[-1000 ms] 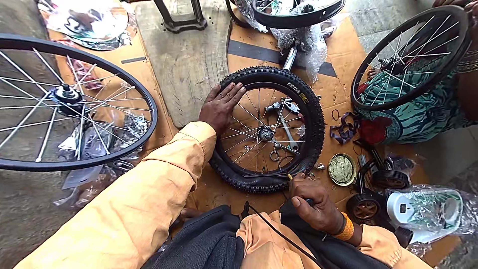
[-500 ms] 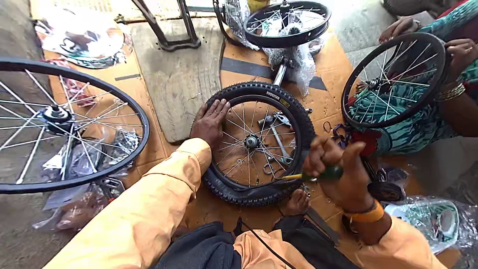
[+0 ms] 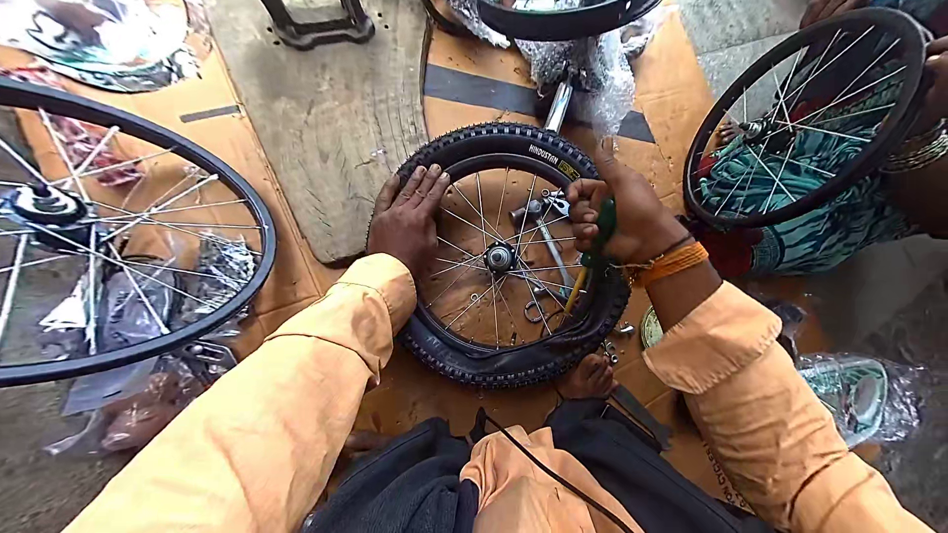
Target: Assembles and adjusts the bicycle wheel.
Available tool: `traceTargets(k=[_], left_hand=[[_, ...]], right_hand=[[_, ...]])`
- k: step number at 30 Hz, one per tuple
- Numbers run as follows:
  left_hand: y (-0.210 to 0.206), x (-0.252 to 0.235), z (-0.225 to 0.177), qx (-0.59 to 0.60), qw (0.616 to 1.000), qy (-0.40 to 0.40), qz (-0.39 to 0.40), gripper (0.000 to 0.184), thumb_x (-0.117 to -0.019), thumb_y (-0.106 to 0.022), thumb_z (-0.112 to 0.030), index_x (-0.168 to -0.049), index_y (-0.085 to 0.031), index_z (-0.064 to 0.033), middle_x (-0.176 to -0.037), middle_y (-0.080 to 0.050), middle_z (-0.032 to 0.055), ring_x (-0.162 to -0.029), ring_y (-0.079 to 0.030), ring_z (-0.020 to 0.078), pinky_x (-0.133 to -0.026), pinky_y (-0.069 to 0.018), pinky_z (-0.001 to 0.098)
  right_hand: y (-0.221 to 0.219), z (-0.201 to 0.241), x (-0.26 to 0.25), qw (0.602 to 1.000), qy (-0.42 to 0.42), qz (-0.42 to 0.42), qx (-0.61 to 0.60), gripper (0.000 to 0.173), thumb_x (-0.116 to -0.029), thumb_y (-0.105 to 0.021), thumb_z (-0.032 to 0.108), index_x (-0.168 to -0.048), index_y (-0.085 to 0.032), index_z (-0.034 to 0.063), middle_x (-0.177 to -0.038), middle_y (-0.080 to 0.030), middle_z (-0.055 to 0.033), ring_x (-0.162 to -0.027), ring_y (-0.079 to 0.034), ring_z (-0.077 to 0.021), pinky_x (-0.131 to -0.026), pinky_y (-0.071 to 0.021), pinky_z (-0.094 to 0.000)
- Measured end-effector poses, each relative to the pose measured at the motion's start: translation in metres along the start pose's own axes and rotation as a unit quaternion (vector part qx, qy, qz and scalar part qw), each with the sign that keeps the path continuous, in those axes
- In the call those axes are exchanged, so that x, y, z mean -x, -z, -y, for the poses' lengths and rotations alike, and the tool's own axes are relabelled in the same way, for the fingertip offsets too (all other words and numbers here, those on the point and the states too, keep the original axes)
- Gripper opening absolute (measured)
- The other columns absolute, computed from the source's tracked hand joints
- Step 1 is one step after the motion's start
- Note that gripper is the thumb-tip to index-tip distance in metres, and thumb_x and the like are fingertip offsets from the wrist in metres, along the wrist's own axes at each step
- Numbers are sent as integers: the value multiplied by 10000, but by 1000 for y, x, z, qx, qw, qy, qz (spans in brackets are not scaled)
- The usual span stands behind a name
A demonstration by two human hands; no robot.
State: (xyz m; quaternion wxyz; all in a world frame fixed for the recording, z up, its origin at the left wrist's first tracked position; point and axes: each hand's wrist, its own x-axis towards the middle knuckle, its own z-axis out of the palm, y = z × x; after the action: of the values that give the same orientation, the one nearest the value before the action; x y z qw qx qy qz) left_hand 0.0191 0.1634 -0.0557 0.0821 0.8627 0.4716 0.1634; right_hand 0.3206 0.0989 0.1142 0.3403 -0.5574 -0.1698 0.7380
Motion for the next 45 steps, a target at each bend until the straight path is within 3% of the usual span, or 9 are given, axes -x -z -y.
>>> traceTargets(k=[5,7,9,11,13,21,30,36,45], left_hand=[[-2,1,3,5,1000,-3,-6,614,-988,-345,-50,-1563,-449,-239,-1625,-418,-60,-1523,-346,149,-1270,-189,463],[-4,1,4,6,1000,-5,-12,608,-992,-345,-53,-1559,-456,-245,-1621,-423,-64,-1522,-348,147,-1269,-191,461],[-1,1,4,18,1000,-4,-14,590,-1000,-352,-59,-1550,-471,-237,-1616,-432,-57,-1519,-355,152,-1268,-199,465],[2,2,2,35,999,-8,-10,574,-1001,-369,-65,-1544,-478,-216,-1615,-436,-41,-1519,-358,167,-1268,-205,479],[1,1,3,37,999,-7,-12,577,-993,-378,-71,-1542,-481,-213,-1613,-440,-41,-1517,-363,169,-1268,-208,480],[1,3,4,29,1000,-6,-10,579,-996,-376,-82,-1549,-472,-225,-1617,-431,-53,-1520,-354,159,-1271,-197,473],[1,2,3,30,1000,-4,-7,575,-998,-373,-78,-1545,-477,-222,-1616,-432,-56,-1523,-348,155,-1272,-190,463],[0,1,5,25,1000,-8,-17,570,-998,-376,-85,-1537,-488,-231,-1610,-441,-62,-1516,-359,147,-1271,-199,462],[0,2,5,32,999,-8,-9,579,-994,-378,-96,-1549,-471,-229,-1621,-423,-73,-1522,-345,141,-1272,-192,467]], right_hand=[[-13,10,-32,997,-69,-2,48,744,-940,-229,829,-808,-519,156,-549,-388,31,-422,-431,-101,-415,-438,-267],[-29,1,-47,990,-6,-74,123,692,-998,-267,749,-812,-522,133,-560,-419,20,-429,-451,-109,-421,-451,-276],[-44,-25,-62,933,158,-175,272,516,-1074,-409,546,-877,-566,94,-618,-480,-11,-481,-492,-140,-477,-478,-322],[-48,-61,-67,833,298,-225,409,351,-1017,-601,407,-1007,-617,56,-665,-575,-53,-527,-565,-189,-529,-526,-406],[-46,-86,-68,791,360,-211,448,367,-956,-714,403,-1007,-607,55,-582,-510,-19,-467,-493,-170,-481,-468,-385],[-49,-3,-41,854,275,-221,382,327,-1035,-593,400,-957,-611,82,-729,-603,-50,-490,-557,-166,-473,-530,-357],[-50,-15,-51,794,239,-312,464,437,-1005,-569,545,-872,-595,130,-709,-568,-22,-630,-580,-179,-601,-480,-419],[-47,-44,-64,707,281,-295,578,201,-988,-572,251,-1111,-568,91,-860,-661,-81,-760,-679,-260,-643,-554,-471],[-38,-57,-65,701,325,-249,583,225,-1068,-504,264,-1167,-552,68,-838,-648,-100,-733,-672,-266,-650,-564,-466]])
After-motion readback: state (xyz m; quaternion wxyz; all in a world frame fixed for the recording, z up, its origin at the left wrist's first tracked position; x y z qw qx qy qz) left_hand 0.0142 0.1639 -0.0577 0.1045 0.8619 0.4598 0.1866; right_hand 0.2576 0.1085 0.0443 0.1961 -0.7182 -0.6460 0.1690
